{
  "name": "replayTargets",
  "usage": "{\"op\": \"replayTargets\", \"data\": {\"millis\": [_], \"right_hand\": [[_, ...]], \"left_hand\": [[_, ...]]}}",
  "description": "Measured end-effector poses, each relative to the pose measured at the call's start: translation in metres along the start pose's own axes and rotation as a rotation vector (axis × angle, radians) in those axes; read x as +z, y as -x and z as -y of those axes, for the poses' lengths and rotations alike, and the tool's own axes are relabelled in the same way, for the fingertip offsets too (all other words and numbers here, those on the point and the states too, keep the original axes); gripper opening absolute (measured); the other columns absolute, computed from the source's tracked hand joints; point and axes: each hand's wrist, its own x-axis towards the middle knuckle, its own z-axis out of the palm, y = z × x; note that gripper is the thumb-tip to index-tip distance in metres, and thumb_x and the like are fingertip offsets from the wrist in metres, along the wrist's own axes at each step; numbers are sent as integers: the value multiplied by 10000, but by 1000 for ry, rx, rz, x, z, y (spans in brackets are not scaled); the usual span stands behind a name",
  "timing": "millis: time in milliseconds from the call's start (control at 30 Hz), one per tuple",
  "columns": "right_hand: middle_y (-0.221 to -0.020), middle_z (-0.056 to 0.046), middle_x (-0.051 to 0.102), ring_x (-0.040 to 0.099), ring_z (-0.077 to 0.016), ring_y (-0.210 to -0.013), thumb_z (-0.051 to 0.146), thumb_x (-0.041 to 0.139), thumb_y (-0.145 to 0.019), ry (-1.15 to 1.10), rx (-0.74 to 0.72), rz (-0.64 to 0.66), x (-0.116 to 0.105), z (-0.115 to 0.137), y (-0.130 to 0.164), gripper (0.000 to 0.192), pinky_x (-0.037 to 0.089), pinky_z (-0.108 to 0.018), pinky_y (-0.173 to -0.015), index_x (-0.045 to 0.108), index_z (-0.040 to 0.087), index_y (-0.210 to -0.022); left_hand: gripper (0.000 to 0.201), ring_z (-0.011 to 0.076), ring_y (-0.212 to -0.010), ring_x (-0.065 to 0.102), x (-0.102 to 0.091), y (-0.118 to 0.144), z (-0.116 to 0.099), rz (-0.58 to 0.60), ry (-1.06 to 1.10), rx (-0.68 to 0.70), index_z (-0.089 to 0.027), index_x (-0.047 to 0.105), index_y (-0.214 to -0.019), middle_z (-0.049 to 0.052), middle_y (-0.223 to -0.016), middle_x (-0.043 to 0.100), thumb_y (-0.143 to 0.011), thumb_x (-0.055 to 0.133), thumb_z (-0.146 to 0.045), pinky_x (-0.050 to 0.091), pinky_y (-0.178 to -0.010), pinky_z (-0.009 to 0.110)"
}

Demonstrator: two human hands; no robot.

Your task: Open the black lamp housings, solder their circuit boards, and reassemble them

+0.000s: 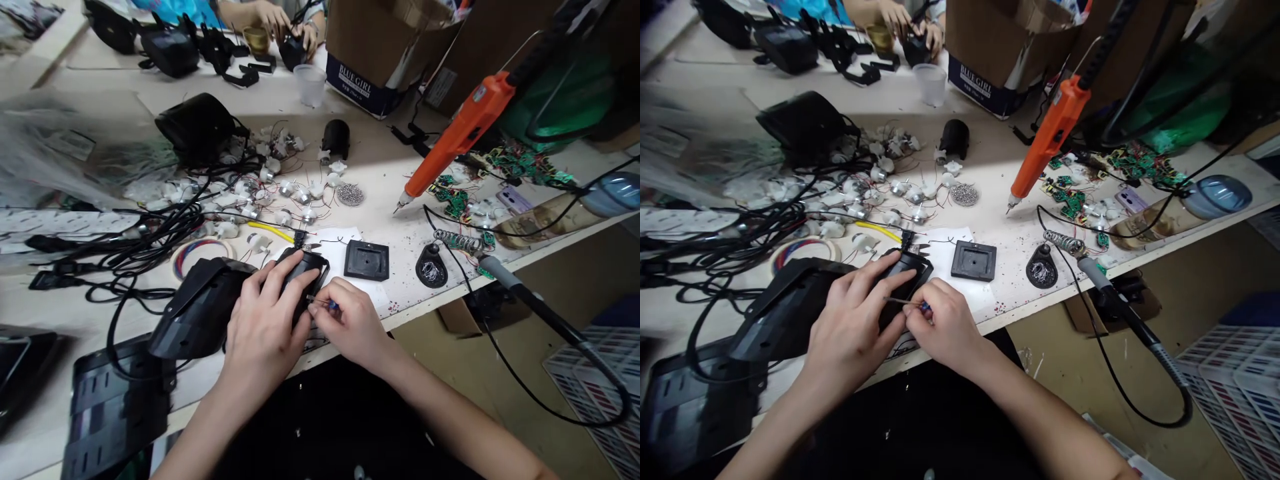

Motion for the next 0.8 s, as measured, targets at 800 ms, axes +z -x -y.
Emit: {"op": "replayTargets", "data": {"millis": [800], "right_hand": [[-828, -76, 607, 642, -239, -737, 429, 387, -1024, 744, -194, -297, -100, -74, 29, 285, 539, -360, -648, 565, 214, -967]], "left_hand": [[768, 328, -1320, 496, 10, 30, -1, -87, -15, -102, -314, 249, -1549, 144, -1529, 394, -857, 562, -200, 529, -998, 462]]}}
